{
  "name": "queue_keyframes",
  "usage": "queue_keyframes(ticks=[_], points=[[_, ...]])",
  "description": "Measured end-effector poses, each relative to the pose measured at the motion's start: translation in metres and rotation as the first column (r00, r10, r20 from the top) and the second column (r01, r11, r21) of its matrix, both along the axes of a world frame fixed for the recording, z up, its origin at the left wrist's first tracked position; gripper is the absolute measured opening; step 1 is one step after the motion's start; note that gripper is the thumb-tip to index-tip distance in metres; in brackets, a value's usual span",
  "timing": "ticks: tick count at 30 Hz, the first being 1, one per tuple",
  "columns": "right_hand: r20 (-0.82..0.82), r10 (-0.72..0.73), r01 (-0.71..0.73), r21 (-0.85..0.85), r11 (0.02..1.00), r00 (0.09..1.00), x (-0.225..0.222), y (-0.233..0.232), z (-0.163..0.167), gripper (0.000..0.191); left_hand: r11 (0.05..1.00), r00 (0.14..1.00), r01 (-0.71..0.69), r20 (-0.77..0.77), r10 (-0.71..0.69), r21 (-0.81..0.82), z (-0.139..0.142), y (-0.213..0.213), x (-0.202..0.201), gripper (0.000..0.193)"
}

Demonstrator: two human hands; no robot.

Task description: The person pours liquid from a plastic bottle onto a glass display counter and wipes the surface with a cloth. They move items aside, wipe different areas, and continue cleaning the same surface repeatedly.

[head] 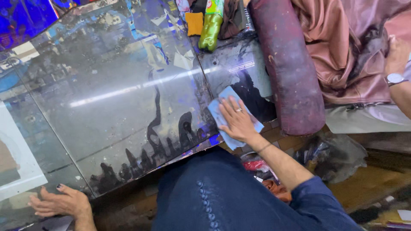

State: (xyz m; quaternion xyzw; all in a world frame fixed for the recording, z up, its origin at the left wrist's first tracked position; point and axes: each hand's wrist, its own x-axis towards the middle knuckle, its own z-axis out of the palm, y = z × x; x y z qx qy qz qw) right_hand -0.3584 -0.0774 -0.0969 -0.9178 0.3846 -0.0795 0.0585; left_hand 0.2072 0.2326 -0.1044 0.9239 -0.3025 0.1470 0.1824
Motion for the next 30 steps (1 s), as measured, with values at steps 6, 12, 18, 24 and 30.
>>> queue_keyframes(ticks=[6,12,18,24,30], points=[[0.115,-0.480,0.477,0.055,0.877,0.870,-0.033,-0.097,0.016,0.087,1.000,1.000,-0.021,0.012,0.021,0.000,0.001,-0.005,0.004,0.067],[-0.042,-0.260,0.261,0.007,0.965,0.965,0.067,-0.096,0.006,0.096,1.000,1.000,0.017,0.003,-0.017,-0.001,0.000,0.002,0.002,0.062],[-0.058,-0.187,0.191,0.060,0.980,0.981,-0.056,0.009,0.008,0.093,0.998,0.999,-0.034,-0.040,0.032,-0.044,0.000,-0.003,0.002,0.064],[0.004,-0.488,0.486,-0.107,0.867,0.873,0.008,-0.091,-0.004,0.095,0.999,0.998,-0.042,-0.050,0.043,0.020,-0.001,-0.002,0.007,0.059],[0.076,-0.004,0.002,0.018,1.000,0.997,-0.009,0.045,-0.009,0.095,0.998,0.999,0.032,-0.010,-0.033,-0.056,0.000,0.001,0.006,0.058]])
